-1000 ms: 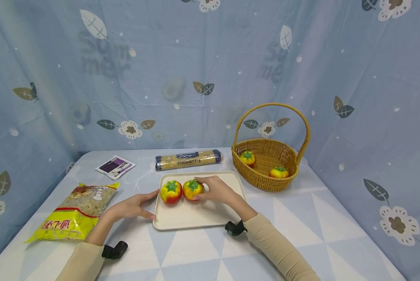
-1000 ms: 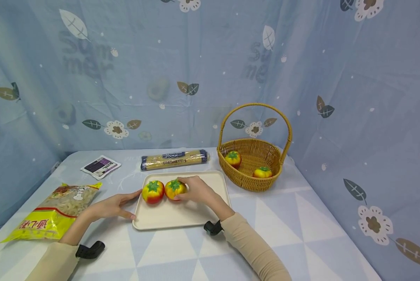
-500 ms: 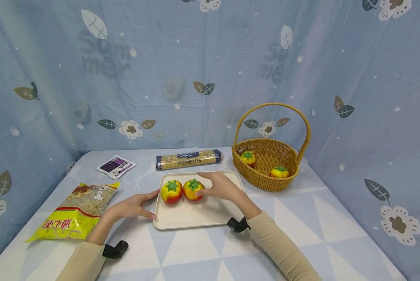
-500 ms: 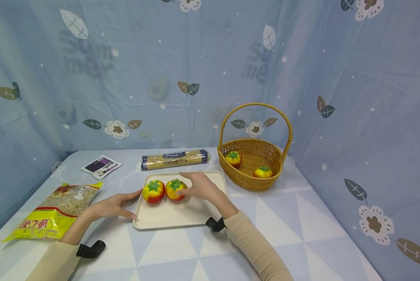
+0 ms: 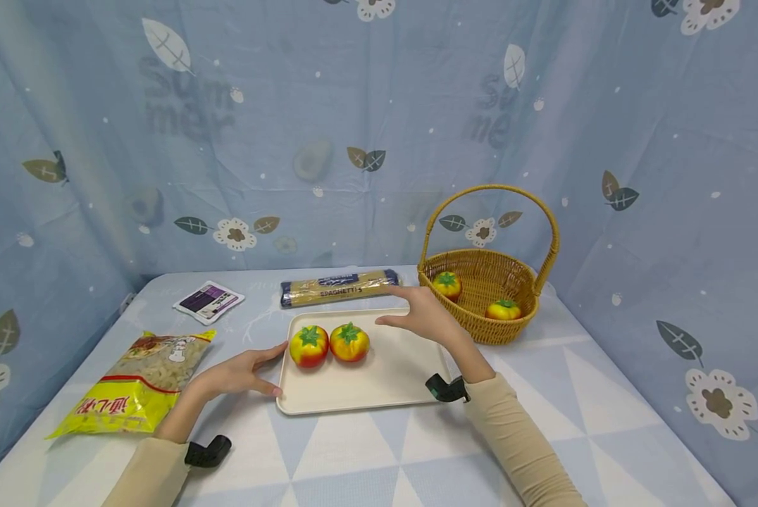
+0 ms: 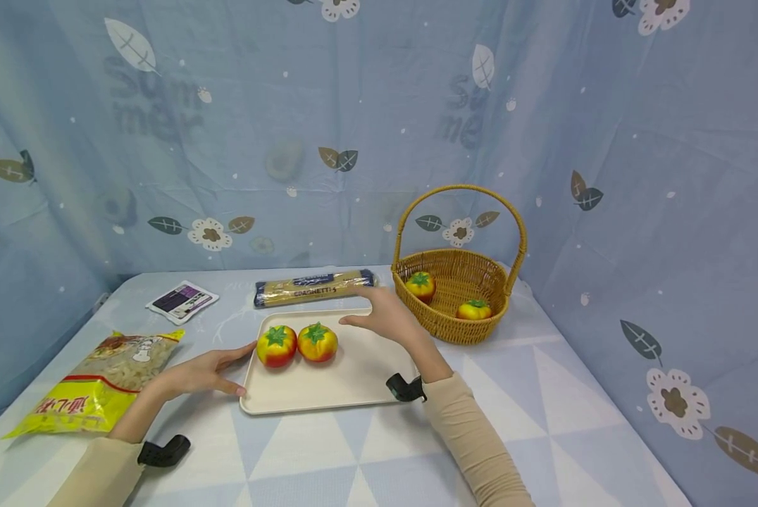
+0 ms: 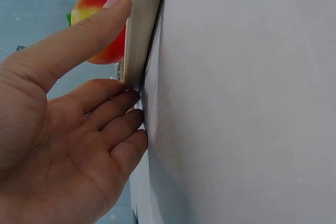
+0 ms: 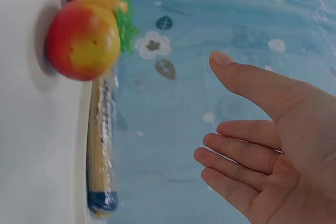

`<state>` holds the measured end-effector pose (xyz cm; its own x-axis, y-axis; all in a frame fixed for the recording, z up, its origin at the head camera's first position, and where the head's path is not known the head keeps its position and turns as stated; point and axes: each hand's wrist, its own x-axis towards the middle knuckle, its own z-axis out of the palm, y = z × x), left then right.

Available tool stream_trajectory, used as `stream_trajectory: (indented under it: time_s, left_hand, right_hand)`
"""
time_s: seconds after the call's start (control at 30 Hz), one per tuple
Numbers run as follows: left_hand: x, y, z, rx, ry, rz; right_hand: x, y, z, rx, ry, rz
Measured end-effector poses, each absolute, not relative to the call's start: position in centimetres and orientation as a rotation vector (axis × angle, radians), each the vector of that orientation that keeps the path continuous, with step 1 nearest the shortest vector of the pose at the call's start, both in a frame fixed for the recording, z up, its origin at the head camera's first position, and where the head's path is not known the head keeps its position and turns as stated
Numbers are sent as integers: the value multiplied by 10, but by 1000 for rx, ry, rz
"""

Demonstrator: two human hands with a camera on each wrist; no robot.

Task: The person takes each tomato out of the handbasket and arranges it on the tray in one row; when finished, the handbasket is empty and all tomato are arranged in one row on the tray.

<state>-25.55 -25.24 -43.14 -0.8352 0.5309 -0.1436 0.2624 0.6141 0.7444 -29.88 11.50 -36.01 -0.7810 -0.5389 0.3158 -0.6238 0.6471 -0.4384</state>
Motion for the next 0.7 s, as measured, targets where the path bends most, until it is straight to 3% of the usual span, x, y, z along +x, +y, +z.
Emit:
stream_trajectory:
  time_s: [0.7]
  left_hand:
    - [-255,-253,-432,622,2501,1063]
  right_hand:
    - [-313,164,-346,674,-2625,890]
